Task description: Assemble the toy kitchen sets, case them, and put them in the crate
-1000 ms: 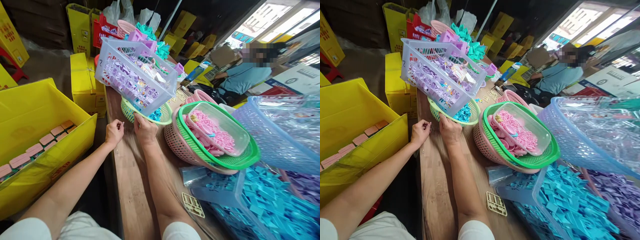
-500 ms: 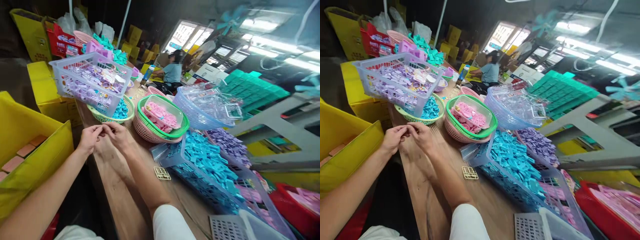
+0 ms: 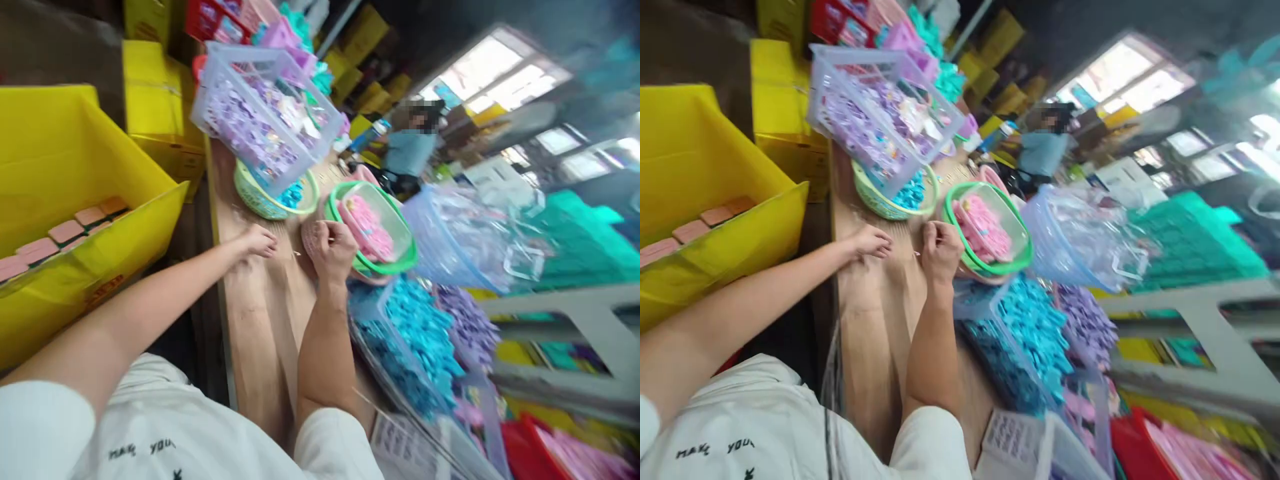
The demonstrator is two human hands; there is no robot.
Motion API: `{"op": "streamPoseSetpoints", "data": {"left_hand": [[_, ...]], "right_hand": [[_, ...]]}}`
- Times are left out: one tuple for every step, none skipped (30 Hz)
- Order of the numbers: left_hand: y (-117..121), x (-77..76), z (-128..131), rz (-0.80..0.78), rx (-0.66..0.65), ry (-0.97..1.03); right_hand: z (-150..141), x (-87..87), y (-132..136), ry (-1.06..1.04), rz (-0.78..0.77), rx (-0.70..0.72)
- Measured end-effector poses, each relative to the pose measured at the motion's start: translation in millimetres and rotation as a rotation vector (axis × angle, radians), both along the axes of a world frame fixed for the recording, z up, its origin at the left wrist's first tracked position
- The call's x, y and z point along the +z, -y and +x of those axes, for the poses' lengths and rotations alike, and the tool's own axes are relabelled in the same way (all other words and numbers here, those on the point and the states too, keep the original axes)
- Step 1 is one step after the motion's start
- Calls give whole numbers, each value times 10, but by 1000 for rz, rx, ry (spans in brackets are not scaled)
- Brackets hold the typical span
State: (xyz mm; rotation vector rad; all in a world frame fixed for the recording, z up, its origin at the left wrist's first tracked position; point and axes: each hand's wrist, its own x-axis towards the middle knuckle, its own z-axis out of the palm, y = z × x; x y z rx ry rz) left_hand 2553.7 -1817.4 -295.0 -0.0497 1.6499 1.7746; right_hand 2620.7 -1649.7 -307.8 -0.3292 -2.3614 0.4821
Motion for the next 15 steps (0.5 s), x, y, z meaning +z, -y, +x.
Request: {"op": "streamPoseSetpoints", "data": {"left_hand": [[84,-71,-97,-17,-36,4],[141,-110,-191,-27,-49,-10],[180,-116,-272,-34,-55,-28],[216,-93,-334,-39,-58,-50],[261,-48,-380,-50,-62,-81],[328,7,-417,-69,-67,-119],[425,64,-452,-96,-66,-166],[558,112,-494,-133,-60,-223],[731,149,-547,-167,-37,-278],[945,172,-610,-207,1,-340],[1199,185,-676,-261,40,-431],[1491,192,-737,-327,91,-521],[1816,200,-782,-414,132,-592],[2167,214,-805,-538,193,-647],[2536,239,-802,-697,241,-677]], "right_hand": [[29,-47,-28,43,-24,10],[70,-87,-79,103,-45,18],[119,-127,-139,189,-50,21],[169,-173,-200,287,-42,15],[211,-228,-255,383,-19,-3],[240,-295,-299,460,15,-32],[253,-373,-333,515,50,-59],[254,-456,-356,548,76,-75],[250,-538,-365,564,92,-77],[248,-613,-360,571,100,-68],[252,-674,-337,577,111,-57],[260,-719,-297,577,122,-46],[266,-748,-244,572,132,-27],[257,-765,-180,561,141,-4],[218,-778,-105,542,157,35]]}}
